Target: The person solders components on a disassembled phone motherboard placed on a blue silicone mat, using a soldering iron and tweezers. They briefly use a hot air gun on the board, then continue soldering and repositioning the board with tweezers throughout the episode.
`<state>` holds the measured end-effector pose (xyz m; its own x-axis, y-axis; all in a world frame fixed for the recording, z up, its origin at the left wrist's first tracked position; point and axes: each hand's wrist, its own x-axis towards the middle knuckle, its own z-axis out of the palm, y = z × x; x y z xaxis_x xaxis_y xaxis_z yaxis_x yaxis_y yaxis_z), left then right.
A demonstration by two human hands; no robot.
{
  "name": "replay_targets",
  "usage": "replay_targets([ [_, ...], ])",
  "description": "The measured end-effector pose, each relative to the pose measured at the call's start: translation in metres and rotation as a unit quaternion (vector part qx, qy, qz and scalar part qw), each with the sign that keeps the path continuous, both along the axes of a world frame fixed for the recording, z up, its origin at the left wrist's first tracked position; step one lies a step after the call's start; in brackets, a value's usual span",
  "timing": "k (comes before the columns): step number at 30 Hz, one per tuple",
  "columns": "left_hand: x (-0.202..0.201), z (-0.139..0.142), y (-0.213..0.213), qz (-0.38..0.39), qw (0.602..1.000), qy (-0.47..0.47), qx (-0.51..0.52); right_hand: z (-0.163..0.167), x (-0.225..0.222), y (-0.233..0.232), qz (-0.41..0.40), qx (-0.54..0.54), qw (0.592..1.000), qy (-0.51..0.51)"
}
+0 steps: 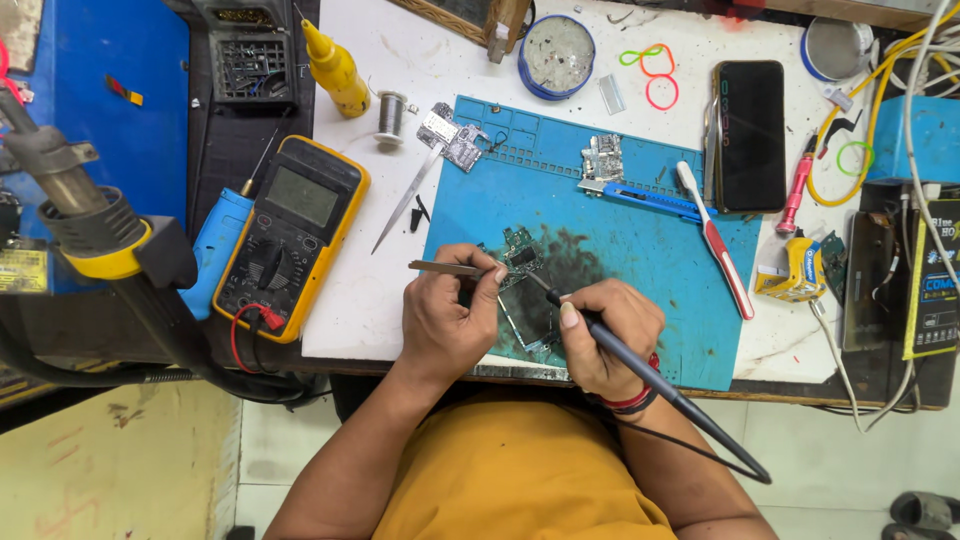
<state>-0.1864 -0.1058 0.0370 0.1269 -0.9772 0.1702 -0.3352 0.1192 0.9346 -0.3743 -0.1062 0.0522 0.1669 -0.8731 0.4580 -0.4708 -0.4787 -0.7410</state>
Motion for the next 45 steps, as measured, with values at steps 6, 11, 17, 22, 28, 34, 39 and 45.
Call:
replay_targets([
  [6,-0.0008,0.0007,-0.0011,-0.003,1.000,-0.013,0.006,-0.0016,0.0003,-0.0020,0.009,0.003,1.000,0.009],
  [11,-0.0009,0.0010,-0.0013,-0.002,1.000,-0.017,0.008,-0.0022,0.0006,-0.0027,0.012,0.003,1.000,0.006],
  [17,-0.0005,0.0006,-0.0013,-0.005,1.000,-0.018,0.007,-0.0027,0.0004,-0.0026,0.012,-0.002,1.000,0.004],
  [22,-0.0004,0.0012,-0.0010,-0.005,1.000,-0.016,0.005,-0.0028,0.0010,-0.0026,0.012,-0.006,1.000,0.005],
  [28,-0.0002,0.0020,-0.0014,-0.005,1.000,-0.013,0.019,-0.0021,0.0011,-0.0030,0.006,-0.005,1.000,0.011],
  [34,-0.0003,0.0018,-0.0007,-0.005,1.000,-0.009,0.010,-0.0018,0.0013,-0.0024,0.008,-0.004,1.000,0.005],
  [39,-0.0005,0.0010,-0.0012,-0.006,1.000,-0.013,0.006,-0.0009,0.0015,-0.0028,0.006,-0.007,1.000,0.006],
  [45,-0.0007,0.0003,-0.0009,-0.005,1.000,-0.017,-0.004,-0.0001,0.0022,-0.0020,0.001,-0.005,1.000,0.006],
])
